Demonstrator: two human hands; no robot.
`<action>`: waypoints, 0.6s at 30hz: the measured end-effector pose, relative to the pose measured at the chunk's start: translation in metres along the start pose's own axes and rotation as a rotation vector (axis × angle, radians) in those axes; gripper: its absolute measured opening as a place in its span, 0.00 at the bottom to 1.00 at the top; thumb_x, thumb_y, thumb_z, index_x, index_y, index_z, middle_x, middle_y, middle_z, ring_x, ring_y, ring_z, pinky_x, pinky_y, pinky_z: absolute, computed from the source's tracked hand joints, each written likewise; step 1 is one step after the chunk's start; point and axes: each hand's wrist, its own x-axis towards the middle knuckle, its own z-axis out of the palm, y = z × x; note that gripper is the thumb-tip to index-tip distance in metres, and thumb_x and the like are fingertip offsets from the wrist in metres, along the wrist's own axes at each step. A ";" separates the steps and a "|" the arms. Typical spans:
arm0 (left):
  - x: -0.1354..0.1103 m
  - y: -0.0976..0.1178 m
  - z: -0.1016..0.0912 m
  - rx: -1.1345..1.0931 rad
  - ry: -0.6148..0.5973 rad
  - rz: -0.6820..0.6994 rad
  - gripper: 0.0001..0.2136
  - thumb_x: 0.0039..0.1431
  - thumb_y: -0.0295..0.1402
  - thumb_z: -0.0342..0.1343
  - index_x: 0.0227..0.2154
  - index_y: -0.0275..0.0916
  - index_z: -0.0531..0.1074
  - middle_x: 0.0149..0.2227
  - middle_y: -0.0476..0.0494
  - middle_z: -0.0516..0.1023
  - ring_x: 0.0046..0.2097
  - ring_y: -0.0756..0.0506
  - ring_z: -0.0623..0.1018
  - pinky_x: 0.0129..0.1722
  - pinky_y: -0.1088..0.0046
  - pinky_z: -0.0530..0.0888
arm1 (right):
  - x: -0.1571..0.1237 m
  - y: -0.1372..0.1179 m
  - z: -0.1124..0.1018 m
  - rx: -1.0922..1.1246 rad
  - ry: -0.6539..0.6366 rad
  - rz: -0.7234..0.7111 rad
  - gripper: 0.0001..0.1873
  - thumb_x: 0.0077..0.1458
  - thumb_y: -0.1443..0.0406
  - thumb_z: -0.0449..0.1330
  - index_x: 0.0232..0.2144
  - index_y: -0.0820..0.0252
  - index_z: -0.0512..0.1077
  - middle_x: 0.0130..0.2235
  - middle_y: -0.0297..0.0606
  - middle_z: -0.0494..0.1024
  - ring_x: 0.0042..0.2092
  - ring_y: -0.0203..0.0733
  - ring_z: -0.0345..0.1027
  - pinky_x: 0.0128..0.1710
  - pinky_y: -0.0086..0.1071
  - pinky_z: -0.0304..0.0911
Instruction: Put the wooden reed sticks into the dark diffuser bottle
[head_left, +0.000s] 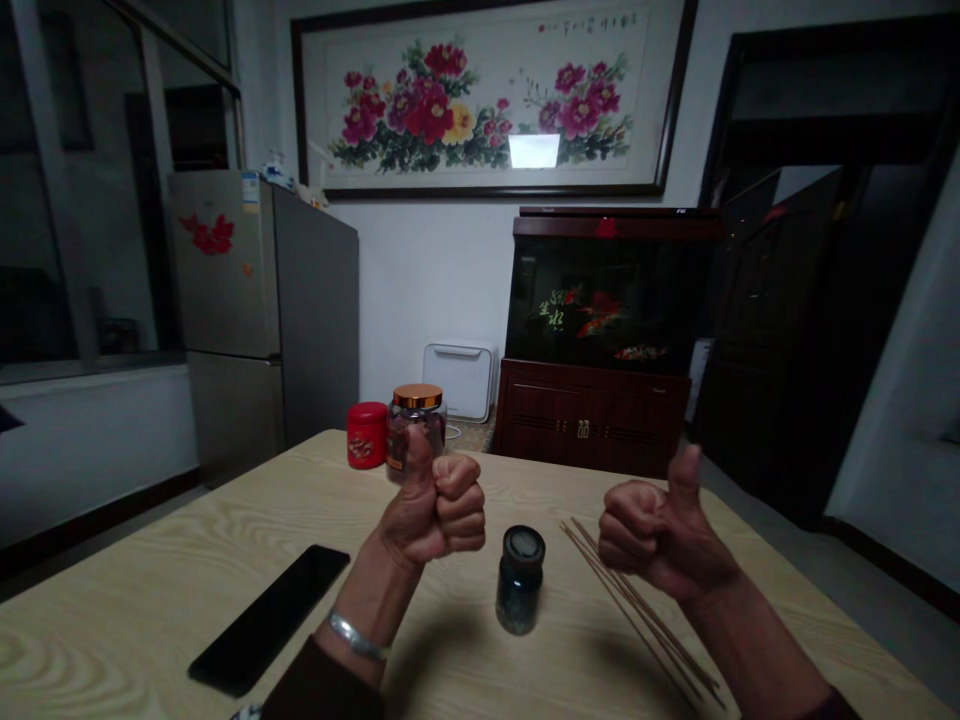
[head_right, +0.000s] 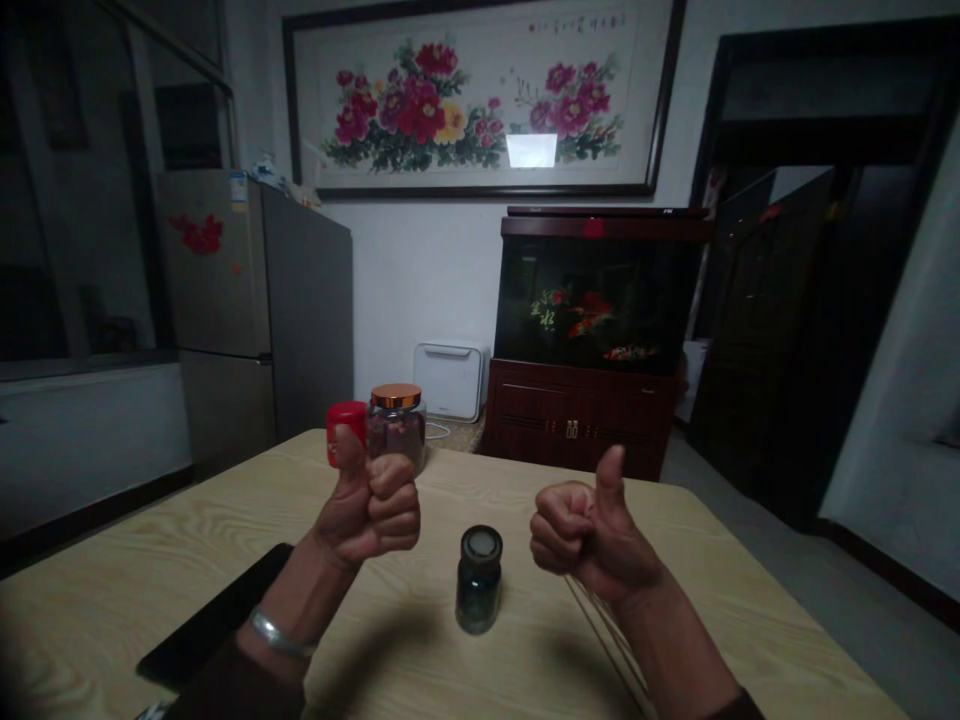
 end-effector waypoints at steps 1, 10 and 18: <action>-0.002 -0.006 -0.006 -0.012 -0.002 -0.017 0.35 0.45 0.71 0.45 0.16 0.41 0.46 0.13 0.60 0.40 0.15 0.57 0.42 0.14 0.80 0.47 | -0.003 0.008 -0.005 0.019 0.010 0.020 0.39 0.48 0.29 0.33 0.14 0.56 0.49 0.14 0.24 0.48 0.16 0.26 0.37 0.17 0.25 0.38; -0.005 -0.032 -0.040 0.043 0.049 -0.026 0.33 0.50 0.67 0.48 0.17 0.40 0.47 0.14 0.60 0.44 0.16 0.56 0.46 0.17 0.80 0.51 | -0.020 0.027 -0.029 -0.121 0.310 0.163 0.38 0.51 0.31 0.39 0.16 0.57 0.52 0.17 0.24 0.51 0.19 0.27 0.37 0.19 0.26 0.36; -0.016 -0.103 -0.104 0.568 0.540 0.036 0.26 0.45 0.44 0.70 0.43 0.38 0.68 0.44 0.42 0.74 0.43 0.46 0.73 0.39 0.72 0.69 | 0.000 0.074 -0.036 -1.293 0.605 0.243 0.23 0.57 0.44 0.55 0.39 0.56 0.68 0.33 0.34 0.70 0.32 0.38 0.64 0.32 0.32 0.57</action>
